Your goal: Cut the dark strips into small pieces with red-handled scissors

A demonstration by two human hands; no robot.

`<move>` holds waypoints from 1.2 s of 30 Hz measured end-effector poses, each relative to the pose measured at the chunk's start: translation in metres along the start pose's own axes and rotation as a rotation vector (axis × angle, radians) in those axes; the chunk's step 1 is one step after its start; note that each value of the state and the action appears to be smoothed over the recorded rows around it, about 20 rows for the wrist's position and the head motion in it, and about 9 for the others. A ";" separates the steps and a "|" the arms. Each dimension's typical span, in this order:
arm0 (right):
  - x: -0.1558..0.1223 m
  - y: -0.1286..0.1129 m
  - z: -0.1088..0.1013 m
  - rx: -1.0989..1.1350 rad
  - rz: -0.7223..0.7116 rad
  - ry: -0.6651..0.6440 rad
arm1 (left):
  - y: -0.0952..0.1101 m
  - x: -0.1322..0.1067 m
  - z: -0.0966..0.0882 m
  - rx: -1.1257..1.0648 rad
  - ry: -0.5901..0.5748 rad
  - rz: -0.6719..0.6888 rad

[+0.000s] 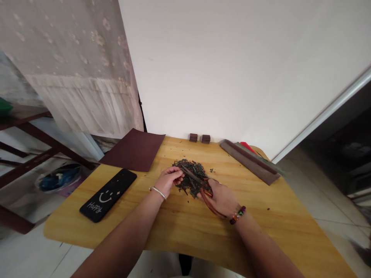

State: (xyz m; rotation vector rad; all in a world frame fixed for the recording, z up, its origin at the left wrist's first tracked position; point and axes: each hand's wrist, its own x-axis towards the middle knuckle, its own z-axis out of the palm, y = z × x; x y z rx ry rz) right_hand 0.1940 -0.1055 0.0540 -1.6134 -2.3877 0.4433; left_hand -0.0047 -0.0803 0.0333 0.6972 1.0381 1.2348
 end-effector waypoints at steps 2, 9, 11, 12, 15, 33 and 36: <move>0.000 0.000 0.003 -0.002 -0.011 0.018 | -0.002 -0.001 0.003 -0.051 0.009 -0.022; 0.000 -0.004 0.008 -0.018 0.027 0.027 | -0.009 -0.005 0.012 -0.125 0.027 -0.070; 0.000 -0.005 0.009 -0.036 0.044 0.013 | -0.010 -0.006 0.013 -0.137 0.028 -0.063; 0.001 -0.005 0.009 -0.046 0.047 0.008 | -0.010 -0.006 0.014 -0.143 0.028 -0.058; 0.001 -0.005 0.009 -0.073 0.055 -0.001 | -0.011 -0.005 0.015 -0.155 0.026 -0.046; -0.001 0.000 0.000 0.042 -0.003 -0.011 | -0.003 -0.002 0.005 0.170 -0.024 0.106; -0.002 0.000 -0.001 0.037 0.003 -0.018 | -0.001 -0.002 0.004 0.231 -0.049 0.112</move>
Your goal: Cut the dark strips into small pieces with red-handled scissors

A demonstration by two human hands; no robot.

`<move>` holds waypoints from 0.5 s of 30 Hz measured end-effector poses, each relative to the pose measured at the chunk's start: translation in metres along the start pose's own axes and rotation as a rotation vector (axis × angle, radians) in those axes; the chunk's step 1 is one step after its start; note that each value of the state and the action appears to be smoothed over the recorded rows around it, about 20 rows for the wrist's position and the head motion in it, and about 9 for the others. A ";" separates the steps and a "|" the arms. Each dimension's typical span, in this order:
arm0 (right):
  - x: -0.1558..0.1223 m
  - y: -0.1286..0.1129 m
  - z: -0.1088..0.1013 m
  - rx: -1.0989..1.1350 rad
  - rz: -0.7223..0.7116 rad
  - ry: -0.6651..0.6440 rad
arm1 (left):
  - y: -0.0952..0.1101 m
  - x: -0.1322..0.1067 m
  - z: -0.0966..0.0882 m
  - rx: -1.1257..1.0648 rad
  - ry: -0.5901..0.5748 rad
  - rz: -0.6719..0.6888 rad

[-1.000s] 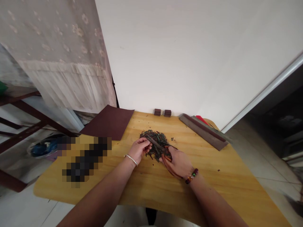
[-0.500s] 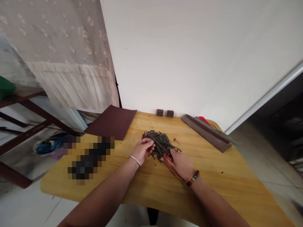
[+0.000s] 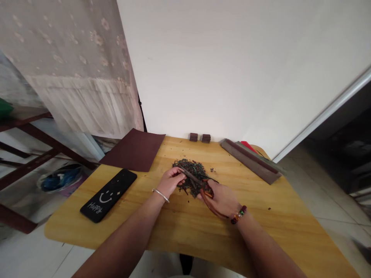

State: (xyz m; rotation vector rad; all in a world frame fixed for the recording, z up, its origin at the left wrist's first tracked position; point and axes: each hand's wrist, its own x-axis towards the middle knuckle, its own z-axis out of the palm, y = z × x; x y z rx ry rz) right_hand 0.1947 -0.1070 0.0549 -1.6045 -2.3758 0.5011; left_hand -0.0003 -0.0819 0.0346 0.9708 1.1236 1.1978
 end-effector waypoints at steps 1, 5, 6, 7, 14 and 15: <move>0.000 0.000 0.000 -0.002 0.000 -0.002 | 0.001 0.000 0.000 0.016 -0.006 -0.001; 0.001 -0.001 -0.001 -0.022 0.024 -0.050 | 0.004 0.000 -0.002 0.068 -0.025 -0.003; 0.001 -0.002 -0.001 -0.029 0.034 -0.065 | 0.004 0.000 -0.003 0.072 -0.026 -0.005; 0.002 -0.003 -0.001 -0.039 0.044 -0.078 | 0.004 0.000 -0.003 0.071 -0.023 -0.013; 0.002 -0.001 0.001 -0.069 0.036 -0.039 | 0.005 0.001 -0.005 0.018 0.025 -0.040; 0.002 0.000 0.001 -0.059 0.011 -0.020 | 0.005 0.001 -0.005 0.033 0.025 -0.038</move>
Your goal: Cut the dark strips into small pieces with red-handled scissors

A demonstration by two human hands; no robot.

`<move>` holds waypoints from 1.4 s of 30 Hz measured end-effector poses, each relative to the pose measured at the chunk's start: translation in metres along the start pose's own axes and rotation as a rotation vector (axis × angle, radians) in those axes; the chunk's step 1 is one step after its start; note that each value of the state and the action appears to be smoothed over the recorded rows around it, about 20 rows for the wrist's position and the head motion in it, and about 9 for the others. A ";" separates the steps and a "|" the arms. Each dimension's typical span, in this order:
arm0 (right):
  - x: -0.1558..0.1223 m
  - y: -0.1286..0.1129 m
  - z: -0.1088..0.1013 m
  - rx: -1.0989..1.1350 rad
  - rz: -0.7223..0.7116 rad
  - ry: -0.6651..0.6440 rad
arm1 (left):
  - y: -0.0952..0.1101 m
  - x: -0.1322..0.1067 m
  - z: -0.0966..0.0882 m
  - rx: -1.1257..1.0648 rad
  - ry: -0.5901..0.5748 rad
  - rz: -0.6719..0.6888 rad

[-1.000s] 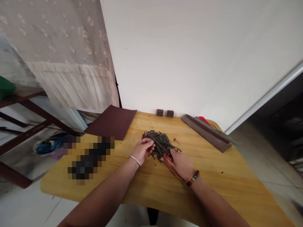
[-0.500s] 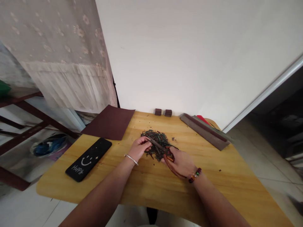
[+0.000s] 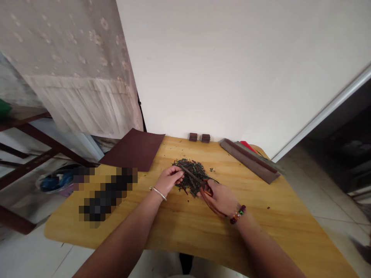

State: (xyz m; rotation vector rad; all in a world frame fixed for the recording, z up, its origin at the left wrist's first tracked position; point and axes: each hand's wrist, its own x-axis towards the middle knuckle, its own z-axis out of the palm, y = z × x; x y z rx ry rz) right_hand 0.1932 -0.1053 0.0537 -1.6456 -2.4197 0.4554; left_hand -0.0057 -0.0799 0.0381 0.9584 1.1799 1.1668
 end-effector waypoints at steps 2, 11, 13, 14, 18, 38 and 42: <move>0.000 0.003 0.001 0.005 -0.040 0.035 | 0.000 0.001 0.000 0.041 -0.007 0.016; -0.003 0.003 -0.005 -0.009 -0.050 0.034 | 0.000 0.000 -0.002 0.166 -0.093 0.045; -0.003 0.002 -0.006 -0.035 -0.022 0.014 | 0.001 0.000 -0.003 0.153 -0.100 0.036; -0.003 0.001 -0.006 -0.049 -0.016 0.005 | 0.001 0.000 -0.003 0.143 -0.105 0.030; -0.002 0.001 -0.006 -0.087 -0.027 -0.014 | 0.002 0.000 -0.003 0.100 -0.110 -0.004; 0.001 0.004 0.000 -0.075 -0.013 0.038 | -0.002 0.000 -0.005 -0.145 -0.086 -0.129; 0.000 0.003 0.000 0.030 -0.011 0.139 | -0.002 0.000 -0.001 -0.276 0.010 -0.133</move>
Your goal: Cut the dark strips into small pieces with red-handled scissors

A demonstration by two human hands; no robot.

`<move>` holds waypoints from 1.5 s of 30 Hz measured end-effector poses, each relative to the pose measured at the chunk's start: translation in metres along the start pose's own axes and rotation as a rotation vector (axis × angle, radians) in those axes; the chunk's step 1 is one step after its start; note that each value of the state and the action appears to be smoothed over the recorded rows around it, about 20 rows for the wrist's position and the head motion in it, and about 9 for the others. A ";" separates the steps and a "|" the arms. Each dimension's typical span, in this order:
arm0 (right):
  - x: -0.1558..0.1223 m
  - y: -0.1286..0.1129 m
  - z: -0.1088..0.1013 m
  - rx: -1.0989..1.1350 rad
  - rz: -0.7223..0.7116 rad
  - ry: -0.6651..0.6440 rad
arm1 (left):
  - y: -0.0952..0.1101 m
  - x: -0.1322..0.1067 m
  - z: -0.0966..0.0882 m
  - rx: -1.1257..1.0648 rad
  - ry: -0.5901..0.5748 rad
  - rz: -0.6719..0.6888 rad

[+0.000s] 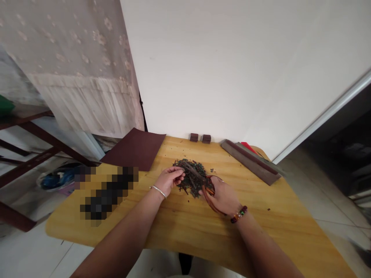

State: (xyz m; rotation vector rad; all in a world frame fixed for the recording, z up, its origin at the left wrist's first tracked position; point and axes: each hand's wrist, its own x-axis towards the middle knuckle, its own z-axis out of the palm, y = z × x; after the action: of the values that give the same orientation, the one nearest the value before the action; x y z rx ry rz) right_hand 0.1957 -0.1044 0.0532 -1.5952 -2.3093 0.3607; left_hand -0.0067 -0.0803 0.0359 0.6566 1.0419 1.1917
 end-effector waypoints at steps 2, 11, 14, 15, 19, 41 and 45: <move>-0.001 -0.003 0.000 0.021 0.015 -0.016 | -0.002 0.000 0.002 -0.028 0.015 0.013; -0.003 -0.011 0.008 -0.027 0.028 -0.054 | -0.011 -0.003 0.009 -0.004 -0.005 0.063; -0.003 -0.011 0.007 -0.037 0.042 -0.067 | -0.011 -0.005 0.010 0.012 -0.017 0.085; -0.003 -0.012 0.007 -0.043 0.044 -0.070 | -0.011 -0.005 0.011 0.014 -0.019 0.083; -0.002 -0.012 0.007 -0.058 0.054 -0.073 | -0.009 -0.005 0.011 0.004 -0.011 0.054; -0.002 -0.011 0.010 -0.045 0.048 -0.061 | -0.013 -0.004 0.012 -0.074 0.010 0.061; -0.002 -0.012 0.012 -0.062 0.066 -0.075 | -0.014 -0.005 0.013 -0.095 0.006 0.051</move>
State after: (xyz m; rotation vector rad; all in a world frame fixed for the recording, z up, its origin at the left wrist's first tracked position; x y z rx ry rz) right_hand 0.1812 -0.1109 0.0470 -1.7189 -2.3492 0.3744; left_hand 0.0113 -0.0877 0.0310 0.6087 0.9724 1.2802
